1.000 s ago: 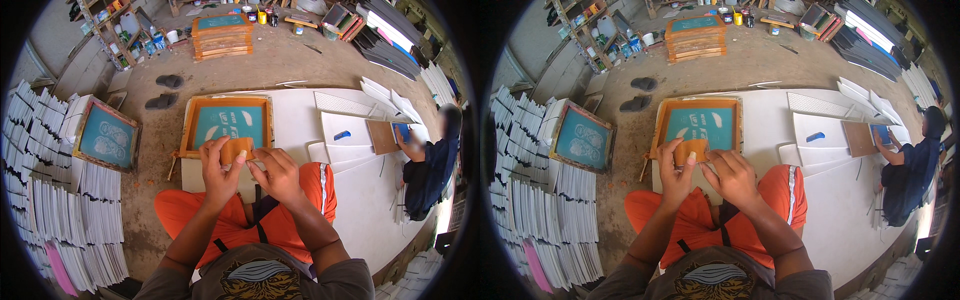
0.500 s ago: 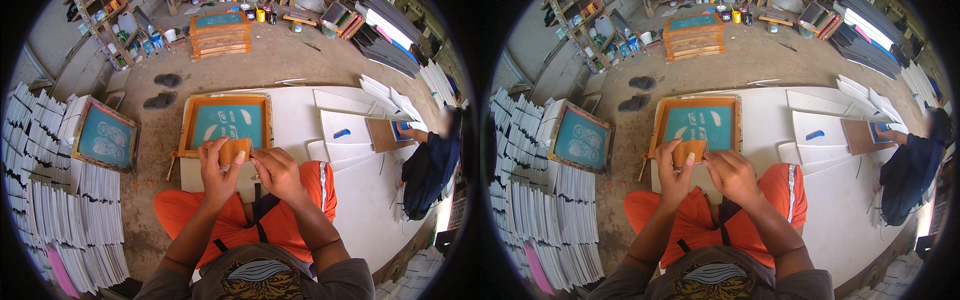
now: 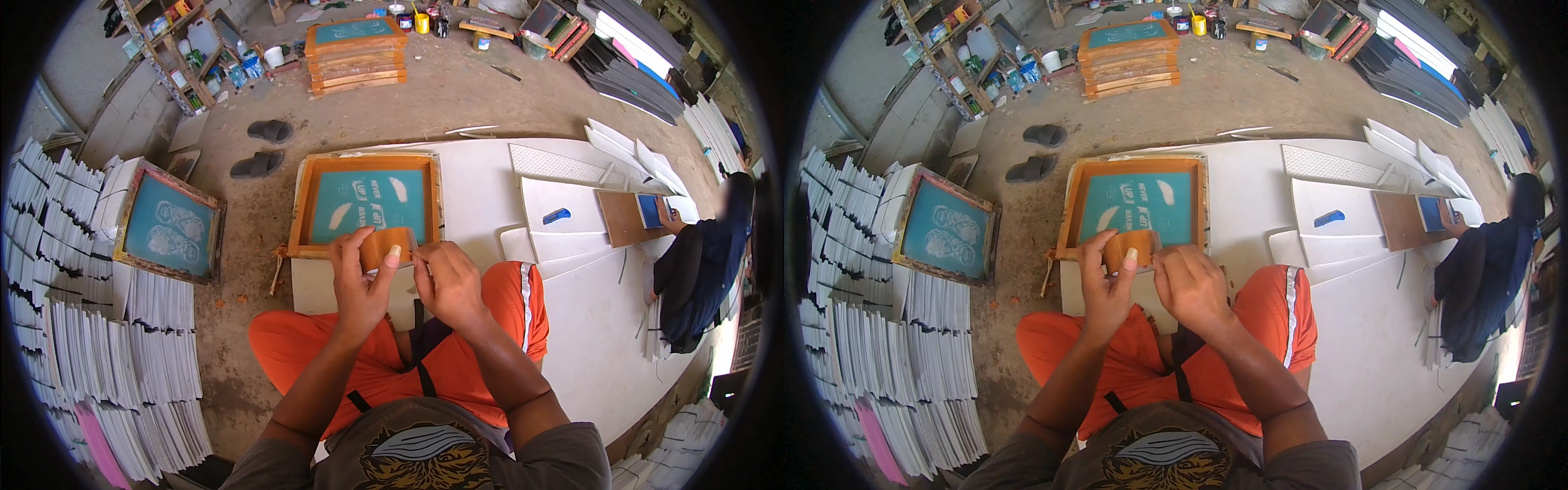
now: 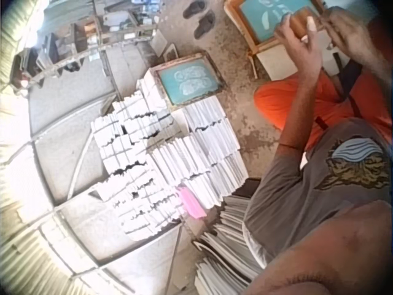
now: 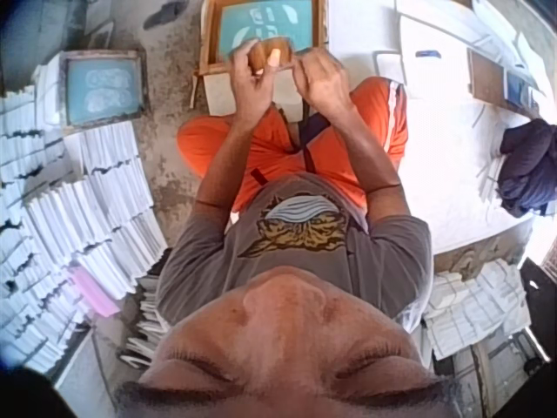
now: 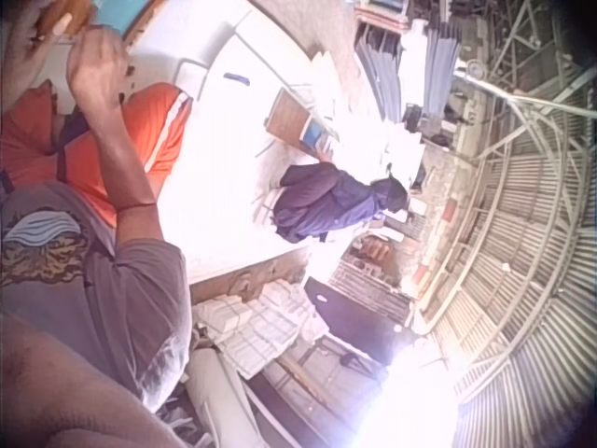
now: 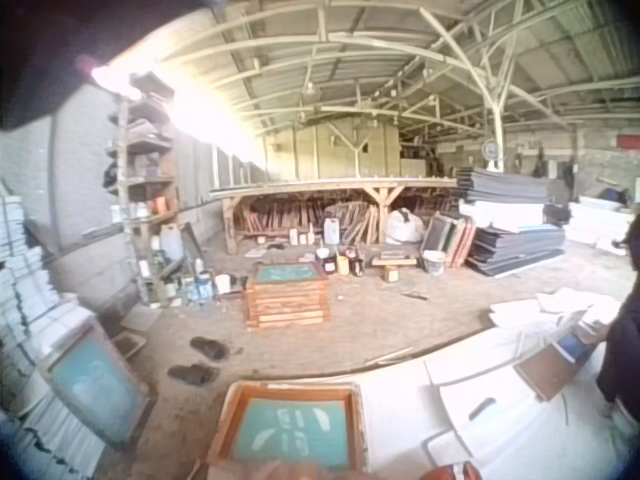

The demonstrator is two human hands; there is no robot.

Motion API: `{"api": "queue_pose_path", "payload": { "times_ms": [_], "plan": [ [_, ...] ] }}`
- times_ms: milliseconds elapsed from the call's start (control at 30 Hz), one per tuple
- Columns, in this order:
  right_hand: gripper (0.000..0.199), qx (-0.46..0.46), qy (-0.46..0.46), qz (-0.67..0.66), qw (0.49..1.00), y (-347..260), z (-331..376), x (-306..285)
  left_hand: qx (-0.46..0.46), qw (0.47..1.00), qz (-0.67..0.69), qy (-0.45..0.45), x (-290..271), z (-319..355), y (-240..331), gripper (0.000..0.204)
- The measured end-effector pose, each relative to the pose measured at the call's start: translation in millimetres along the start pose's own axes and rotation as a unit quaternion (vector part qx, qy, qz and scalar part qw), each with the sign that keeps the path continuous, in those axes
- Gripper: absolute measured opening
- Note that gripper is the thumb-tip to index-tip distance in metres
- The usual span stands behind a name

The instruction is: The person sits on the floor and assembles a screen printing frame by applying masking tape to the edges of a wooden frame with a teal screen. They use a utility knife to trim the tape and ensure a tight seal around the frame.

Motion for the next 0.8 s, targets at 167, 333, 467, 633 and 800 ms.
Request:
{"api": "queue_pose_path", "payload": {
  "times_ms": [167, 333, 467, 633, 800],
  "plan": [
    [0.008, 0.084, 0.020, -0.093, 0.992, 14.8, 8.5, 8.7, -0.036, 0.998, 0.054, 0.016, 3.4, 7.3, -19.2, 0.045],
    [0.006, 0.159, 0.018, -0.148, 0.976, 30.9, 20.8, 20.1, -0.122, 0.980, 0.150, 0.037, 10.8, 19.9, -47.8, 0.046],
    [0.011, 0.259, -0.041, -0.201, 0.944, 53.0, 41.7, 43.6, -0.172, 0.968, 0.176, 0.039, 15.5, 30.5, -66.8, 0.046],
    [0.013, 0.379, -0.072, -0.305, 0.871, 62.6, 53.5, 58.0, -0.190, 0.954, 0.224, 0.059, 19.5, 44.0, -97.4, 0.048],
    [0.012, 0.335, -0.068, -0.226, 0.912, 76.0, 65.6, 75.8, -0.179, 0.970, 0.140, 0.081, 13.1, 35.5, -84.5, 0.050]
  ]
}}
Point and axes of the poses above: each hand's wrist, its own z-axis away from the middle knuckle, its own x-axis out of the palm, y = z × x, the point moved 8 cm from there along -z, towards the middle knuckle, and after that the axes turned 15 degrees about z, right-handed, at the moved point
